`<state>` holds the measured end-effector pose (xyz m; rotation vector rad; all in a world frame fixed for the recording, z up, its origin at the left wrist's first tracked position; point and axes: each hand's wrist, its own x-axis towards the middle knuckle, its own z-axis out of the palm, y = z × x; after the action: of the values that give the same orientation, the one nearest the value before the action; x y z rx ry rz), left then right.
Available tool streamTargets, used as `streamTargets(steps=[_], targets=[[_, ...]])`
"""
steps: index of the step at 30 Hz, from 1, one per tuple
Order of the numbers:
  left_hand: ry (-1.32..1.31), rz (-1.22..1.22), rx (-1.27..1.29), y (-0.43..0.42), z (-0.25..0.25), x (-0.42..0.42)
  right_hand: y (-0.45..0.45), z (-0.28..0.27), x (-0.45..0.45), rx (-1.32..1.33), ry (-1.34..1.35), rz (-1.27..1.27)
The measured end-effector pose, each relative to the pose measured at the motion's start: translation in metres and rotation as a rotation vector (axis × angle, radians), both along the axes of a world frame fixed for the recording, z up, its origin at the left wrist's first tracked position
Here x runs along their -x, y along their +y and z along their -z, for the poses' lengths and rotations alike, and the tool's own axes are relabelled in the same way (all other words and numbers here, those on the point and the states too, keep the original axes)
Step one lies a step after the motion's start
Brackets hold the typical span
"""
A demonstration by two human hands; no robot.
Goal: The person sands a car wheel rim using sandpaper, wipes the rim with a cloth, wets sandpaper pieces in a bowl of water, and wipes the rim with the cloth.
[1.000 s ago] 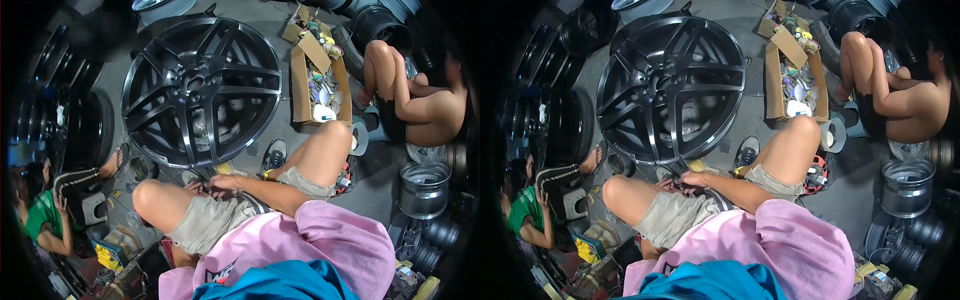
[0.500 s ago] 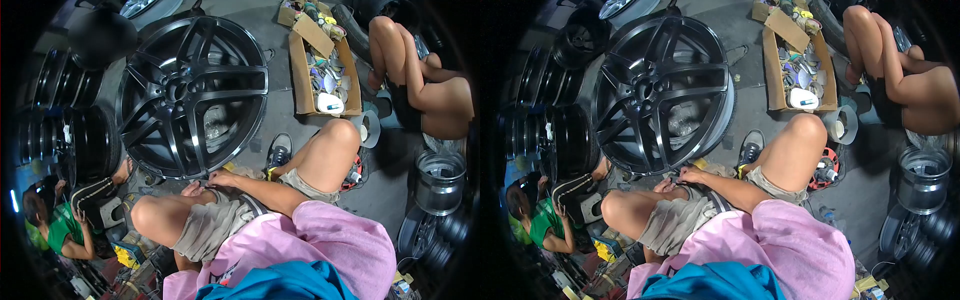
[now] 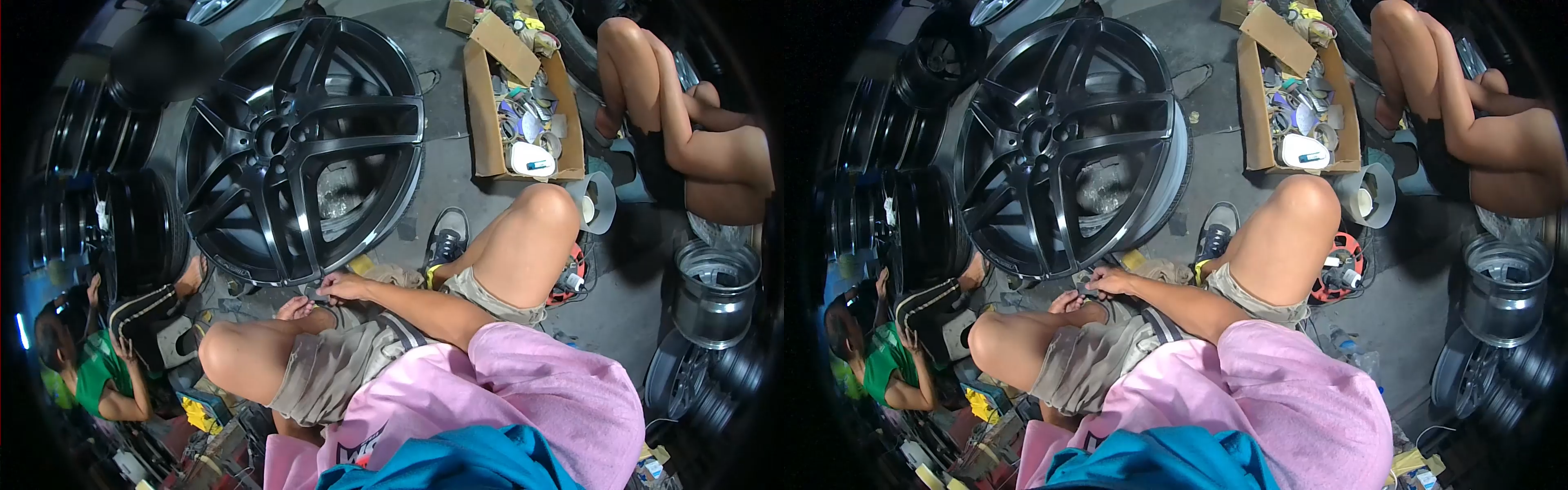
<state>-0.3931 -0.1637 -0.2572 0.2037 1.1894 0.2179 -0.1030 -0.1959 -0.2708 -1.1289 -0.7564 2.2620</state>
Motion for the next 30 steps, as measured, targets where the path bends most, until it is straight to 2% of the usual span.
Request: streamTargets(steps=[2,4,6,7,8,10,11,14,19,23,28,30], targets=[[0.037,0.017,-0.038,-0.002,-0.004,0.002,0.0,-0.004,0.0,-0.019,-0.014,-0.06],[0.076,0.027,-0.072,-0.003,-0.008,0.002,-0.005,-0.01,0.0,0.082,0.101,-0.069],[0.093,0.07,-0.112,-0.006,-0.016,0.005,-0.004,-0.01,0.002,0.027,0.065,-0.111],[0.038,0.003,-0.286,-0.02,-0.019,0.007,-0.006,-0.009,0.006,-0.025,0.033,-0.143],[0.049,-0.038,-0.328,-0.024,-0.038,-0.006,-0.003,-0.009,0.003,-0.047,0.048,-0.193],[-0.168,-0.058,-0.338,-0.029,-0.009,0.032,-0.003,-0.002,0.002,0.021,0.065,-0.178],[-0.142,-0.084,-0.346,-0.036,-0.014,0.036,-0.002,-0.012,-0.002,0.066,0.001,-0.145],[-0.038,-0.176,-0.316,-0.054,-0.028,0.031,-0.002,-0.029,-0.004,0.123,0.041,-0.19],[0.004,-0.293,-0.288,-0.082,-0.031,0.029,-0.016,-0.009,0.012,-0.005,-0.071,-0.267],[-0.006,-0.368,-0.262,-0.1,-0.006,0.031,-0.018,-0.002,0.009,-0.058,-0.238,-0.281],[-0.048,-0.445,-0.236,-0.107,0.015,0.026,-0.014,0.02,0.005,-0.045,-0.278,-0.323],[-0.064,-0.467,-0.231,-0.105,0.017,0.023,-0.01,0.019,0.004,-0.194,-0.308,-0.297]])
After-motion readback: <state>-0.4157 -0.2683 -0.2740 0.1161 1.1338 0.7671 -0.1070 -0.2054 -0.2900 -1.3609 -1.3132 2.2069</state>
